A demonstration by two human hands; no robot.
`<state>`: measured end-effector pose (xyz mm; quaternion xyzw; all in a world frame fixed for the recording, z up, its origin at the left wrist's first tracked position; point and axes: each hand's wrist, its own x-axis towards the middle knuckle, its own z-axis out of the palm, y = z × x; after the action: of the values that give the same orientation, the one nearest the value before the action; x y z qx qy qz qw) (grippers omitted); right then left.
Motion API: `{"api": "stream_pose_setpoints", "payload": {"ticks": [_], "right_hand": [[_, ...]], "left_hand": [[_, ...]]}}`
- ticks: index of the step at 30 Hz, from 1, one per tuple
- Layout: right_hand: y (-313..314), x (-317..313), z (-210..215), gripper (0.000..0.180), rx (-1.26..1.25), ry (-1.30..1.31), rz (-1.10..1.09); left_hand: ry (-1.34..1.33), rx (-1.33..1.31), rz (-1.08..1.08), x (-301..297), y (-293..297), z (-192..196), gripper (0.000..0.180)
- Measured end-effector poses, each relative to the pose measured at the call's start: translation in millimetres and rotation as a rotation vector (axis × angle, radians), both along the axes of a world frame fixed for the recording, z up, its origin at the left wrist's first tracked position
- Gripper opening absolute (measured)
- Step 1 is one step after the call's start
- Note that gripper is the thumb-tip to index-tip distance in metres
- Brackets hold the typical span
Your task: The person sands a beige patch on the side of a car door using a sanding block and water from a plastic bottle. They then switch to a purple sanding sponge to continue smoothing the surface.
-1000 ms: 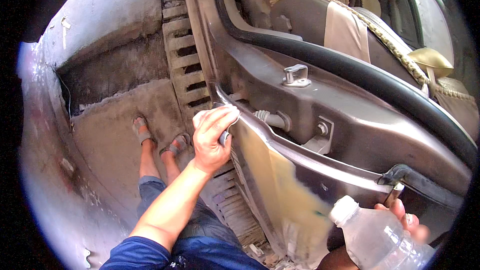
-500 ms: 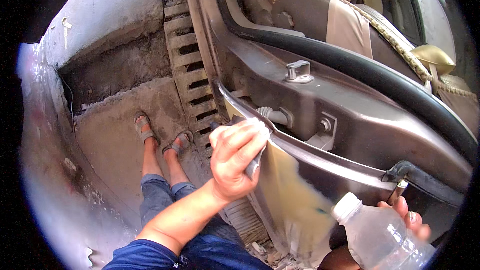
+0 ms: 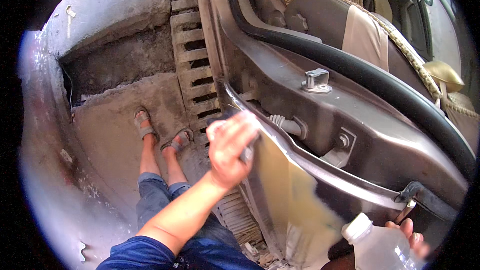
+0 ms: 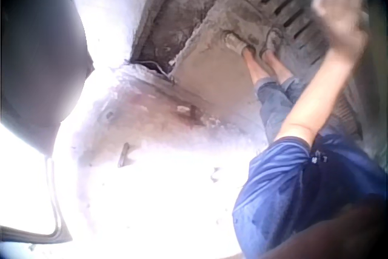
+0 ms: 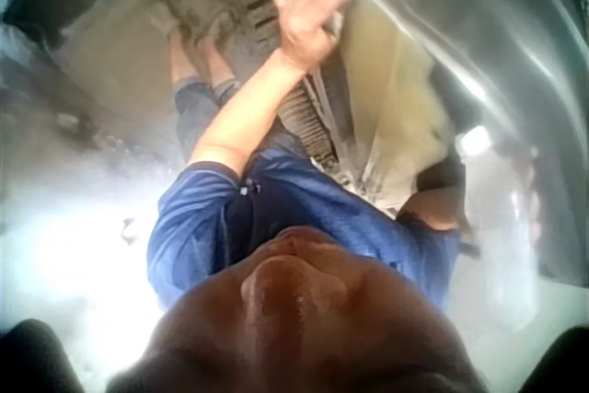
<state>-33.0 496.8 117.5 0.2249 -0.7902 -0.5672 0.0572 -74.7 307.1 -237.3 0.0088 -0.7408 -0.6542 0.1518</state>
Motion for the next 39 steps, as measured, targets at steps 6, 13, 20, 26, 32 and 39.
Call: {"api": "stream_pose_setpoints", "payload": {"ticks": [6,13,20,26,32,39], "right_hand": [[-1,-2,1,0.074,0.030,0.008,0.017],[8,0,5,0.072,0.056,0.018,0.021],[9,-1,5,0.071,0.069,0.031,0.043],[13,2,4,0.069,0.087,0.035,0.040],[15,0,5,0.068,0.093,0.041,0.047],[17,0,5,0.066,0.105,0.052,0.065]], "left_hand": [[-0.135,-0.026,0.044,-2,4,-91,0.048],[0.014,0.083,0.000,6,4,6,0.040],[-0.119,-0.075,0.024,9,16,-117,0.052],[-0.074,-0.045,-0.022,11,9,-55,0.049],[-0.084,-0.057,-0.009,12,12,-80,0.052],[-0.215,-0.067,-0.049,13,13,-99,0.061]]}}
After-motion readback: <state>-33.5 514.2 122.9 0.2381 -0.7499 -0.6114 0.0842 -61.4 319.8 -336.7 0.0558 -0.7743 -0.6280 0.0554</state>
